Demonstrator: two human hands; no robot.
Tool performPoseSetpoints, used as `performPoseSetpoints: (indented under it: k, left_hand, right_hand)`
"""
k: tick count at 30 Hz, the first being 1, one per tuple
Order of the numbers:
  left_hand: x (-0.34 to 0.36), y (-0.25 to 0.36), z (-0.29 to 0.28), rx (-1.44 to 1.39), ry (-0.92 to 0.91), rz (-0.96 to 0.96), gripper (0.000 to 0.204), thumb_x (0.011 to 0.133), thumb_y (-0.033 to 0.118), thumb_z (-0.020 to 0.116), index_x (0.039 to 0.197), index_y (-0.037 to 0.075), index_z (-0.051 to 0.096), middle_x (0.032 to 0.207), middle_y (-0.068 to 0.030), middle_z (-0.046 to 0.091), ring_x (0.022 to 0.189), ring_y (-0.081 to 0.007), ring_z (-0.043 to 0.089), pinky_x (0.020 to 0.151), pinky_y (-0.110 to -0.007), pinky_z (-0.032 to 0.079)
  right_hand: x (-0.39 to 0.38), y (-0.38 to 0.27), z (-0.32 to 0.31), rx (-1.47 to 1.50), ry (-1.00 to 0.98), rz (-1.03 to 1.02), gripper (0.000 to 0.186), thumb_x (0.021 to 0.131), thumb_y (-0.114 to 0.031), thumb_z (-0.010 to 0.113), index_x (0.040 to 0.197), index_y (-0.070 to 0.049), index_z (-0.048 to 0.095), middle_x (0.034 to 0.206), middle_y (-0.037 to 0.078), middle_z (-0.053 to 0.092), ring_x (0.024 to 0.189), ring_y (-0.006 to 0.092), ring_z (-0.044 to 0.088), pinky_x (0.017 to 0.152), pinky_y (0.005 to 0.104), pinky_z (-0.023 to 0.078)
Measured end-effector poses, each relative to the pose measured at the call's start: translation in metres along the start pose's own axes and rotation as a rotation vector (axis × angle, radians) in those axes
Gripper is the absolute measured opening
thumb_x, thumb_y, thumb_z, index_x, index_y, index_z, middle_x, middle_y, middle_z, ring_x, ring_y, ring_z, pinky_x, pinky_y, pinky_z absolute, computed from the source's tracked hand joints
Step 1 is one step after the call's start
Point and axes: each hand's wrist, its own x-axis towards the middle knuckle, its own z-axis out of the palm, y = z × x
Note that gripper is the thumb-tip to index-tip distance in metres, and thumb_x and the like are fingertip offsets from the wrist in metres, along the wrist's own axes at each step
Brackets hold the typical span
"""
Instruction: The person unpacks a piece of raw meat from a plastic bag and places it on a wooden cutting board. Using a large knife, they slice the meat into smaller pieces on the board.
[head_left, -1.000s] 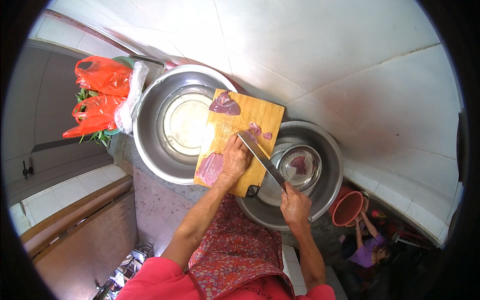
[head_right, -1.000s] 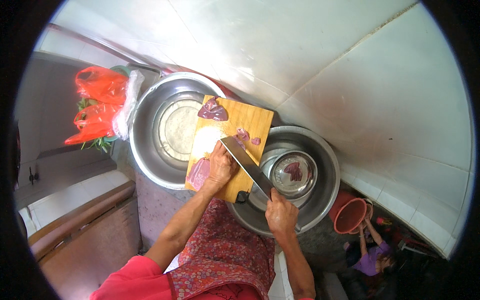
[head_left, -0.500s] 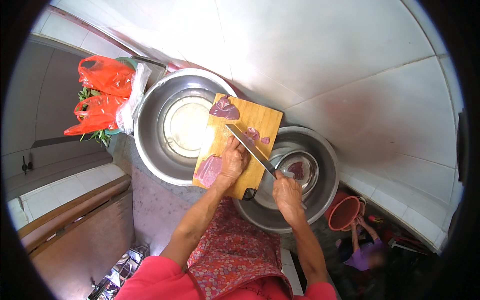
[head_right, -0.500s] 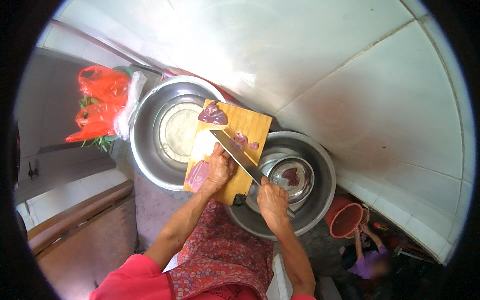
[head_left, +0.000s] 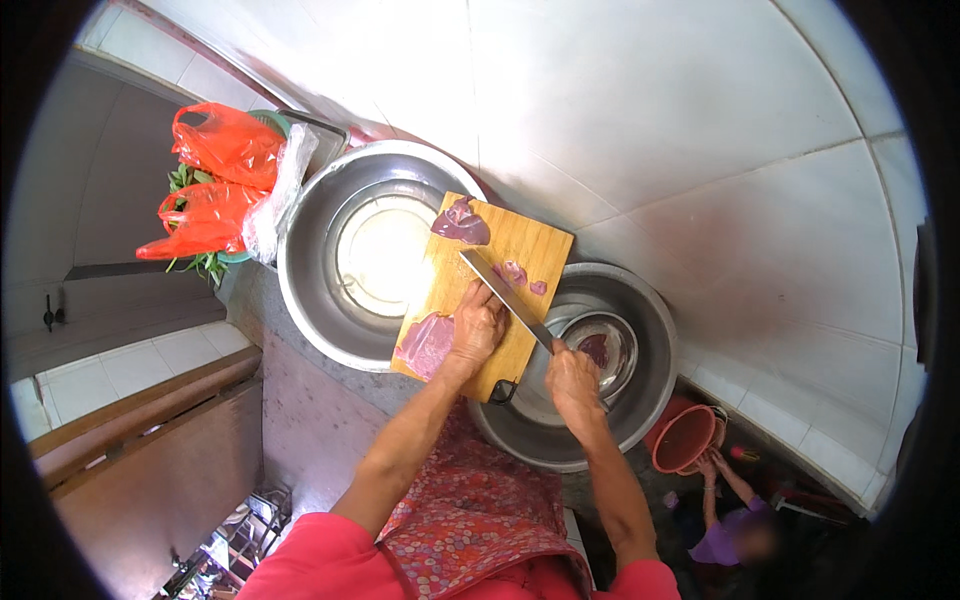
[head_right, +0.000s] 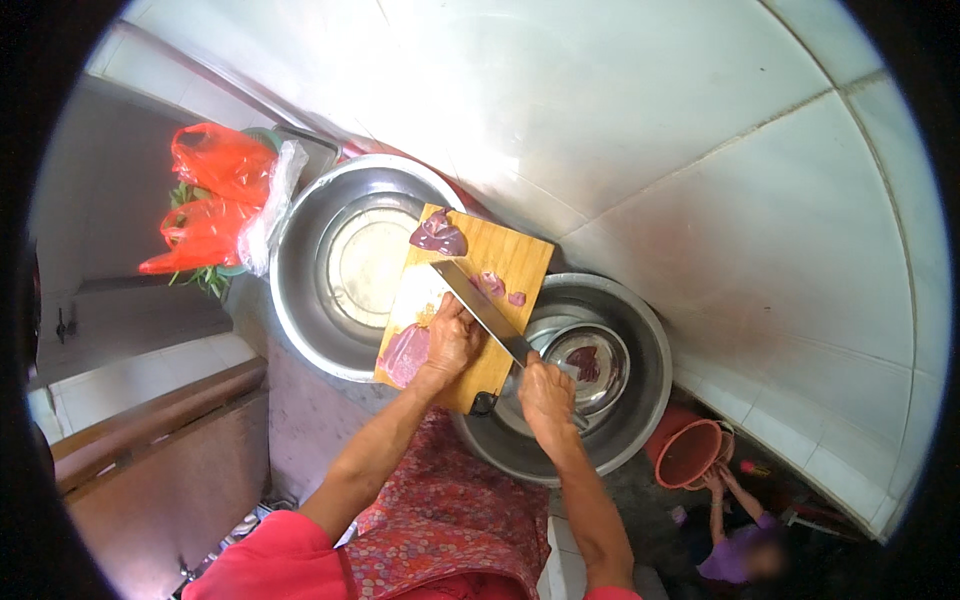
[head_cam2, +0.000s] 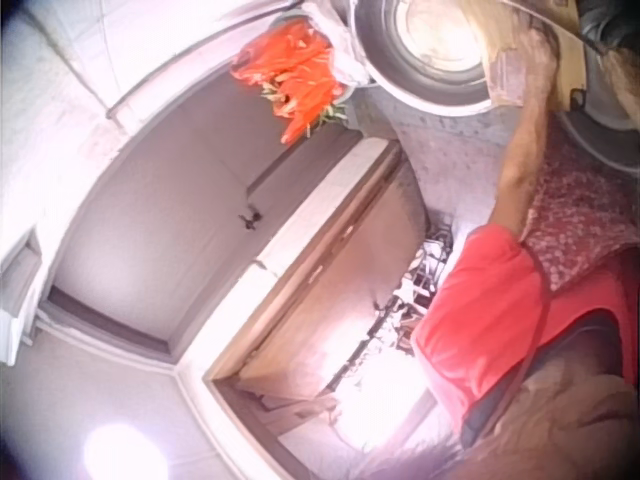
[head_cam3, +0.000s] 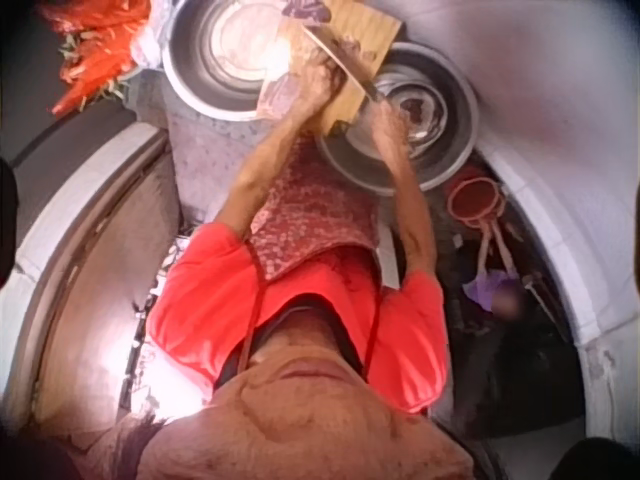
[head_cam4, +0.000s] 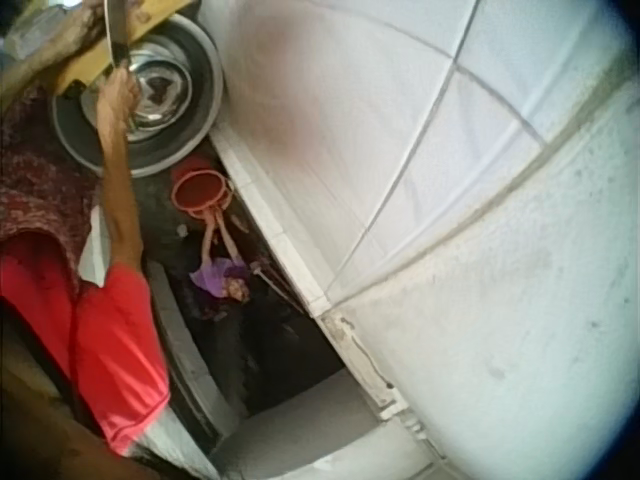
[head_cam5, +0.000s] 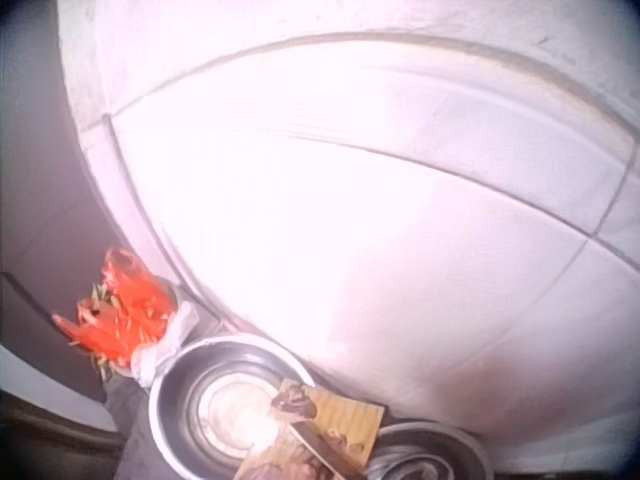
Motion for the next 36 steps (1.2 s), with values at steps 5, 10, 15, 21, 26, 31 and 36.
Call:
performPoseSetpoints:
  k: [5, 10, 15, 21, 26, 31, 36]
  left_hand:
    - [0.003, 0.000, 0.000, -0.032, 0.052, -0.060, 0.028, 0.072, -0.005, 0.068, 0.100, 0.000, 0.070, 0.109, -0.0160, 0.064, 0.100, -0.0348, 0.062, 0.084, -0.041, 0.054]
    - [0.001, -0.006, 0.003, -0.012, 0.110, -0.049, 0.022, 0.075, -0.004, 0.068, 0.097, 0.000, 0.070, 0.107, -0.0144, 0.065, 0.095, -0.0332, 0.064, 0.079, -0.039, 0.054]
    - [0.002, 0.003, -0.004, 0.005, 0.050, -0.055, 0.027, 0.068, -0.005, 0.070, 0.095, 0.001, 0.070, 0.103, -0.0130, 0.064, 0.095, -0.0347, 0.061, 0.078, -0.042, 0.053]
    - [-0.002, -0.004, -0.001, 0.016, 0.013, -0.071, 0.031, 0.065, -0.002, 0.072, 0.096, 0.002, 0.070, 0.108, -0.0123, 0.064, 0.102, -0.0342, 0.061, 0.083, -0.041, 0.054]
    - [0.001, 0.000, 0.001, -0.024, 0.037, -0.076, 0.031, 0.065, -0.003, 0.072, 0.095, 0.002, 0.072, 0.105, -0.0115, 0.065, 0.101, -0.0335, 0.061, 0.082, -0.041, 0.054]
    - [-0.002, -0.006, -0.002, -0.045, 0.058, -0.104, 0.028, 0.066, -0.004, 0.071, 0.093, 0.002, 0.072, 0.103, -0.0114, 0.065, 0.098, -0.0326, 0.062, 0.078, -0.041, 0.055]
    - [0.003, 0.001, 0.002, 0.022, 0.045, -0.102, 0.024, 0.069, -0.004, 0.068, 0.092, 0.002, 0.071, 0.103, -0.0115, 0.065, 0.097, -0.0324, 0.062, 0.077, -0.041, 0.054]
  right_hand:
    - [-0.029, 0.045, -0.002, 0.061, -0.027, 0.052, 0.023, 0.088, -0.012, 0.056, 0.105, -0.001, 0.066, 0.078, 0.026, 0.067, 0.080, 0.0420, 0.068, 0.074, 0.0514, 0.053]
    - [-0.023, 0.031, -0.025, 0.128, -0.002, 0.070, 0.025, 0.093, -0.019, 0.058, 0.108, -0.002, 0.069, 0.082, 0.025, 0.068, 0.081, 0.0439, 0.067, 0.074, 0.0504, 0.052]
    - [-0.034, 0.016, -0.032, 0.001, -0.074, 0.029, 0.032, 0.088, -0.016, 0.060, 0.115, 0.000, 0.066, 0.081, 0.024, 0.069, 0.077, 0.0412, 0.069, 0.073, 0.0500, 0.054]
    - [-0.032, 0.015, -0.033, -0.036, -0.093, 0.040, 0.021, 0.087, -0.011, 0.057, 0.102, 0.000, 0.066, 0.077, 0.023, 0.069, 0.074, 0.0403, 0.069, 0.070, 0.0501, 0.054]
    - [0.000, 0.013, -0.016, -0.048, -0.044, -0.065, 0.016, 0.085, -0.009, 0.056, 0.096, -0.001, 0.065, 0.073, 0.021, 0.068, 0.073, 0.0410, 0.069, 0.069, 0.0512, 0.054]
    - [-0.013, 0.018, -0.033, -0.072, -0.115, -0.017, 0.014, 0.083, -0.006, 0.057, 0.094, 0.000, 0.064, 0.073, 0.022, 0.068, 0.073, 0.0415, 0.069, 0.070, 0.0516, 0.054]
    - [0.004, 0.019, -0.001, -0.011, -0.098, -0.060, 0.018, 0.085, -0.007, 0.056, 0.099, 0.001, 0.063, 0.078, 0.025, 0.068, 0.077, 0.0443, 0.069, 0.072, 0.0532, 0.054]
